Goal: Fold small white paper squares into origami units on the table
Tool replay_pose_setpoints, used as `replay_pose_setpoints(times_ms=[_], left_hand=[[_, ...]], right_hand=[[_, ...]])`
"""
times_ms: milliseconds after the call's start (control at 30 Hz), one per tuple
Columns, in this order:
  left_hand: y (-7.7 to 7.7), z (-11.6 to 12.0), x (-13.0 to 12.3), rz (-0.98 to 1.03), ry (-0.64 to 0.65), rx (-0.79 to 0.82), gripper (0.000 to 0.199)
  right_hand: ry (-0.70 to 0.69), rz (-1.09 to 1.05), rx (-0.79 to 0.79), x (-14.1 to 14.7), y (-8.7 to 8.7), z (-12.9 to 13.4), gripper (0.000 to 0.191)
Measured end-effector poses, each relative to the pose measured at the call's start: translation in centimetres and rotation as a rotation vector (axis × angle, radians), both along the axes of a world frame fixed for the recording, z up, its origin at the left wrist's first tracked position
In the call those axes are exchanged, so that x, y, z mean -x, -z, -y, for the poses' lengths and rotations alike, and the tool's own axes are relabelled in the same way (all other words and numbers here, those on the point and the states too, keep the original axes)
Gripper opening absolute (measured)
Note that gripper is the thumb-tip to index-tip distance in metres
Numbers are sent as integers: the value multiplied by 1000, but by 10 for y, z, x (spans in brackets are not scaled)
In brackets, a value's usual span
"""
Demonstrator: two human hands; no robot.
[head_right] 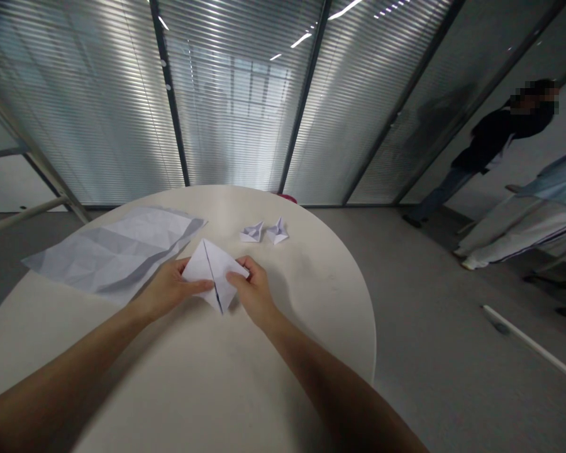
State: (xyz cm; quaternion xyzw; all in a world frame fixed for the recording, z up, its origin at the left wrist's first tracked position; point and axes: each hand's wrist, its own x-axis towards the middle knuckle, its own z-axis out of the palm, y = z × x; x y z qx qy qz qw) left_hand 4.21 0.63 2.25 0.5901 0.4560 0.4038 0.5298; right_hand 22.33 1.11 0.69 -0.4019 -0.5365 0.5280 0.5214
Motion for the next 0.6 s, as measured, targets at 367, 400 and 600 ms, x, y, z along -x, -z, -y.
replay_pose_setpoints(times_ms=[367,400,600], left_hand=[[-1,8,-3,-528,-410,-341,20],[-1,7,-2,-529,-434,-327,19],[-1,5,-1,-270,-462,-220,19]], right_hand=[[306,583,-678,-2,-5,13,17],[347,611,-725,-5,-6,13,19],[427,495,-581,-15,-5,2,11]])
